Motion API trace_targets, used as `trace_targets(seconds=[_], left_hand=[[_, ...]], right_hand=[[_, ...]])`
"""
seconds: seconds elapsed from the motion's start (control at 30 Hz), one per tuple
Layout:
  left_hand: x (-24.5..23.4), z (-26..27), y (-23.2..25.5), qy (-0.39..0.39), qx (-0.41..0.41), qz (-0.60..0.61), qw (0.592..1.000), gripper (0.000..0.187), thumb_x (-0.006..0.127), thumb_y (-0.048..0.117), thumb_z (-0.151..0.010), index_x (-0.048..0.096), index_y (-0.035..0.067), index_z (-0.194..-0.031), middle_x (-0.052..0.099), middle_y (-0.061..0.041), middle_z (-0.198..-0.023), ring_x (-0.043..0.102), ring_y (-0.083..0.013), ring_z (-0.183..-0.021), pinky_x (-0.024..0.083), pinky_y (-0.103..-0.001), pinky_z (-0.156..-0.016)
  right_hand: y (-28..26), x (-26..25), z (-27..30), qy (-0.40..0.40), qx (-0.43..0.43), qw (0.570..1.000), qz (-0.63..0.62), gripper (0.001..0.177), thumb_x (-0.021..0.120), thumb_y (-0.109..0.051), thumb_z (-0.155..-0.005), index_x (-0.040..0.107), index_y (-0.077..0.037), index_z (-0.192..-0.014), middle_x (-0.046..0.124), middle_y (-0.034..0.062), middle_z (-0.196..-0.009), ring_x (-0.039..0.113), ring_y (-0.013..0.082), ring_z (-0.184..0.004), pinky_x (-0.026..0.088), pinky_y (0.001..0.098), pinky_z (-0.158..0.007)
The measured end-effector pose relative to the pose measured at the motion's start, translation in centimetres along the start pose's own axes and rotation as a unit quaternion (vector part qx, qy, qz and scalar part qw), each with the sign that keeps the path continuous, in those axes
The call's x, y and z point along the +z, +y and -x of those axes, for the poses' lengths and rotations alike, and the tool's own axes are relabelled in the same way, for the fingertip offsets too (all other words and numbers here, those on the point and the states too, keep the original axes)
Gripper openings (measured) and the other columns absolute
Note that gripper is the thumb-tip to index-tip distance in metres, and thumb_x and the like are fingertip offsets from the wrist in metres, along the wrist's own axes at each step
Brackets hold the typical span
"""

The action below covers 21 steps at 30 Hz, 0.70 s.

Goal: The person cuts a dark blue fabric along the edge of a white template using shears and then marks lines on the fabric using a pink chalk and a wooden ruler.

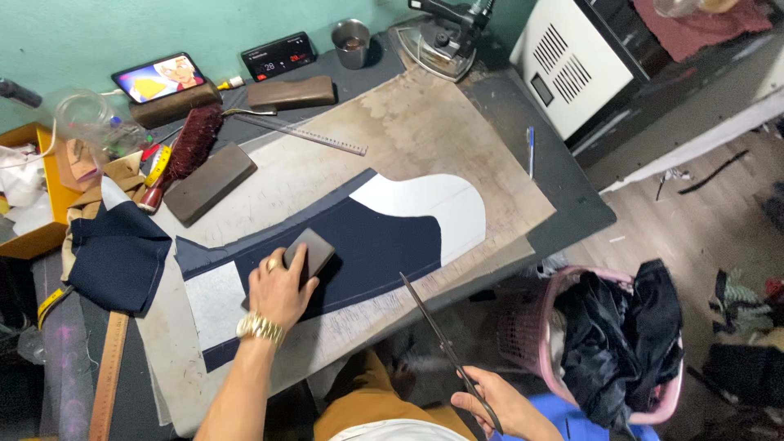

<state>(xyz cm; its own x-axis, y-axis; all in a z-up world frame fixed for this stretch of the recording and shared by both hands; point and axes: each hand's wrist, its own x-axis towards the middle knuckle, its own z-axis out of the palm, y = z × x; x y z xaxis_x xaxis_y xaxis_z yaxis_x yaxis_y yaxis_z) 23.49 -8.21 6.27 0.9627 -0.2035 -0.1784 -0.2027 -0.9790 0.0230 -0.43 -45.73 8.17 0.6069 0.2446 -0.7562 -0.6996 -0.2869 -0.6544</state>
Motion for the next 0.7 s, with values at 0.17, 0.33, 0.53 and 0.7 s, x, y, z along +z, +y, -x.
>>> trace_targets(seconds=[0.17,0.33,0.53,0.7], left_hand=[[2.1,8.8,-3.2,0.049,-0.233,0.096,0.966,0.079,0.060,0.059,-0.086,0.043,0.029,-0.157,0.055,-0.024,-0.141,0.056,-0.0446,-0.123,0.046,-0.060,-0.099],[7.2,12.7,-4.5,0.054,-0.417,0.118,0.899,0.084,0.064,0.060,-0.082,0.047,0.032,-0.159,0.055,-0.020,-0.143,0.055,-0.0435,-0.124,0.039,-0.058,-0.106],[6.4,11.3,0.1,0.208,-0.416,-0.010,0.885,0.053,0.082,0.036,-0.079,0.075,0.026,-0.131,0.066,-0.014,-0.146,0.063,-0.0321,-0.135,0.049,-0.051,-0.113],[7.7,6.3,8.5,0.402,-0.337,0.191,0.830,0.015,0.069,0.001,-0.092,0.076,0.001,-0.106,0.064,-0.026,-0.133,0.064,-0.0482,-0.127,0.049,-0.061,-0.117]], right_hand=[[-3.5,-4.1,-3.6,-0.002,0.091,0.994,-0.066,0.048,0.073,-0.034,-0.098,0.060,-0.009,-0.136,0.035,0.0005,-0.072,0.044,0.0106,-0.054,0.037,0.0245,-0.049],[-10.5,-9.6,-7.5,0.025,0.133,0.991,-0.011,0.030,0.069,-0.029,-0.101,0.062,-0.011,-0.124,0.048,0.0081,-0.057,0.044,0.0133,-0.039,0.041,0.0270,-0.038],[-24.4,-17.8,-11.7,-0.023,0.216,0.963,0.157,0.039,0.067,-0.036,-0.100,0.065,-0.012,-0.130,0.040,0.0049,-0.069,0.043,0.0172,-0.051,0.036,0.0301,-0.052],[-31.8,-25.8,-17.5,-0.086,0.204,0.900,0.375,0.069,0.066,-0.051,-0.090,0.055,-0.011,-0.145,0.046,0.0045,-0.058,0.047,0.0122,-0.049,0.058,0.0283,-0.046]])
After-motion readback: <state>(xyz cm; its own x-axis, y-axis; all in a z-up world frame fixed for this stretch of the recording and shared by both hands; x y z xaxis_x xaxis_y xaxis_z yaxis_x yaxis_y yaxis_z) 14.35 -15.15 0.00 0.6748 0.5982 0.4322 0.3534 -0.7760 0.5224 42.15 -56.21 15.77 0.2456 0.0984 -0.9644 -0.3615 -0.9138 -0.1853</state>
